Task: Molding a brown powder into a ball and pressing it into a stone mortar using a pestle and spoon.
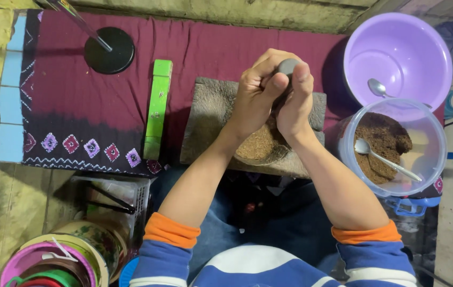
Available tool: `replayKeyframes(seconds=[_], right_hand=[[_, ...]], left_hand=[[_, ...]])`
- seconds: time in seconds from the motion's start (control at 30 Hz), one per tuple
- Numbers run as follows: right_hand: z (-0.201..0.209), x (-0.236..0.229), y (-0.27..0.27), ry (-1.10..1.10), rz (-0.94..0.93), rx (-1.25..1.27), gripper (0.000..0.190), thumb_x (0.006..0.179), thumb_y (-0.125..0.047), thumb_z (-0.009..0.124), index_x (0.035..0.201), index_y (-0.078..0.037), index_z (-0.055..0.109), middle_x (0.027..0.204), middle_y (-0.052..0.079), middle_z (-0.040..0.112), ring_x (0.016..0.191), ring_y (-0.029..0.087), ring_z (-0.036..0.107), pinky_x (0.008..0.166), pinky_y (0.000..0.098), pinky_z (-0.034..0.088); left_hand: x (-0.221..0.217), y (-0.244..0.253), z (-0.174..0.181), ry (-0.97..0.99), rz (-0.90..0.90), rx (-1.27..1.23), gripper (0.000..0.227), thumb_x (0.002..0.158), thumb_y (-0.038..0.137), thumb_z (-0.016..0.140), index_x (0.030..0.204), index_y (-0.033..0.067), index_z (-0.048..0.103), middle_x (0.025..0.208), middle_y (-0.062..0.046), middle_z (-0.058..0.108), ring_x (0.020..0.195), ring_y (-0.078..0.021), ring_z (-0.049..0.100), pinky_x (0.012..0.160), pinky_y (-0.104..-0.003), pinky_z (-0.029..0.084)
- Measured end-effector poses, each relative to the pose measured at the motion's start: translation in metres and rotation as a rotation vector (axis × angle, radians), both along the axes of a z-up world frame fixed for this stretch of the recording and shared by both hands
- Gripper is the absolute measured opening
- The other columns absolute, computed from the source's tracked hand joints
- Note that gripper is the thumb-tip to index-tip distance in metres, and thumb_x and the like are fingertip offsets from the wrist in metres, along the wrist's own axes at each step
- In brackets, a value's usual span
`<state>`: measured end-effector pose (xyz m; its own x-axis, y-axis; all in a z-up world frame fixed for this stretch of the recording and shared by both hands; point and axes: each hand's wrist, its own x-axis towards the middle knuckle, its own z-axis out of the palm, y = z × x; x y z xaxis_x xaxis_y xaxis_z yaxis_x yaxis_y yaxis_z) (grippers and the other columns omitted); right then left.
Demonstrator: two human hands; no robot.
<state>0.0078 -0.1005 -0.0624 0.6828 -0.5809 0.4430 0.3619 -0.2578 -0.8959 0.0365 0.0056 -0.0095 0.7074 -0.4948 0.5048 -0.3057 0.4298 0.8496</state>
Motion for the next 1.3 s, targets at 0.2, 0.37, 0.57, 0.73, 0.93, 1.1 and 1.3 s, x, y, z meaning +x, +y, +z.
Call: replayKeyframes(seconds=[0.2, 0.37, 0.57, 0.73, 0.93, 1.1, 1.3], right_hand=[[0.017, -0.004, 0.005, -0.062, 0.023, -0.064, 0.061, 0.107, -0.043, 0.036, 0.074, -0.002, 0.067, 0.064, 0.014, 0.061, 0.058, 0.023, 0.058, 0.053, 0.0317, 0.048], [0.025, -0.031, -0.006, -0.113, 0.038, -0.119, 0.062, 0.107, -0.044, 0.035, 0.075, -0.002, 0.068, 0.064, 0.014, 0.062, 0.058, 0.023, 0.058, 0.052, 0.0312, 0.048], [0.001, -0.143, -0.033, -0.09, 0.038, -0.111, 0.064, 0.106, -0.044, 0.035, 0.075, -0.001, 0.07, 0.065, 0.014, 0.063, 0.057, 0.023, 0.058, 0.05, 0.0307, 0.048], [-0.006, -0.103, -0.009, -0.081, 0.032, -0.114, 0.065, 0.106, -0.045, 0.034, 0.075, -0.001, 0.07, 0.065, 0.014, 0.063, 0.057, 0.023, 0.058, 0.05, 0.0303, 0.048], [-0.001, -0.014, 0.024, -0.121, 0.032, -0.143, 0.066, 0.106, -0.046, 0.034, 0.076, 0.0, 0.072, 0.065, 0.014, 0.064, 0.056, 0.022, 0.058, 0.049, 0.0298, 0.049], [0.0, -0.028, 0.032, -0.15, 0.07, -0.164, 0.067, 0.106, -0.046, 0.033, 0.076, 0.0, 0.072, 0.065, 0.014, 0.064, 0.056, 0.022, 0.058, 0.048, 0.0294, 0.049], [0.013, -0.024, 0.027, -0.156, 0.079, -0.113, 0.069, 0.106, -0.038, 0.02, 0.076, 0.002, 0.068, 0.063, 0.012, 0.061, 0.058, 0.022, 0.06, 0.049, 0.0296, 0.049]], left_hand=[[-0.007, -0.014, -0.005, 0.018, -0.048, -0.039, 0.056, 0.102, 0.068, 0.051, 0.113, 0.0169, 0.071, 0.116, -0.001, 0.067, 0.108, -0.0155, 0.067, 0.091, -0.031, 0.059], [-0.03, -0.029, 0.012, -0.073, 0.045, -0.137, 0.035, 0.099, 0.051, 0.067, 0.112, 0.0197, 0.075, 0.114, 0.001, 0.07, 0.104, -0.0128, 0.066, 0.093, -0.03, 0.051], [-0.082, 0.013, 0.097, -0.2, 0.04, -0.081, 0.037, 0.095, 0.058, 0.068, 0.117, 0.0285, 0.072, 0.121, 0.005, 0.069, 0.111, -0.0192, 0.074, 0.111, -0.03, 0.059], [-0.064, 0.014, 0.063, -0.172, 0.04, -0.027, 0.039, 0.095, 0.061, 0.065, 0.112, 0.0272, 0.074, 0.12, 0.005, 0.069, 0.108, -0.0148, 0.073, 0.103, -0.028, 0.058], [-0.015, 0.001, -0.01, -0.007, 0.079, -0.139, 0.049, 0.103, 0.061, 0.057, 0.104, 0.0147, 0.074, 0.107, -0.006, 0.069, 0.096, -0.015, 0.066, 0.083, -0.03, 0.053], [-0.024, 0.012, 0.0, -0.028, 0.135, -0.075, 0.051, 0.101, 0.064, 0.056, 0.107, 0.0178, 0.076, 0.106, -0.003, 0.07, 0.091, -0.0111, 0.064, 0.078, -0.027, 0.05], [-0.014, 0.002, -0.013, -0.05, 0.016, -0.046, 0.054, 0.1, 0.065, 0.058, 0.115, 0.0168, 0.075, 0.113, -0.005, 0.07, 0.098, -0.0137, 0.063, 0.085, -0.03, 0.05]])
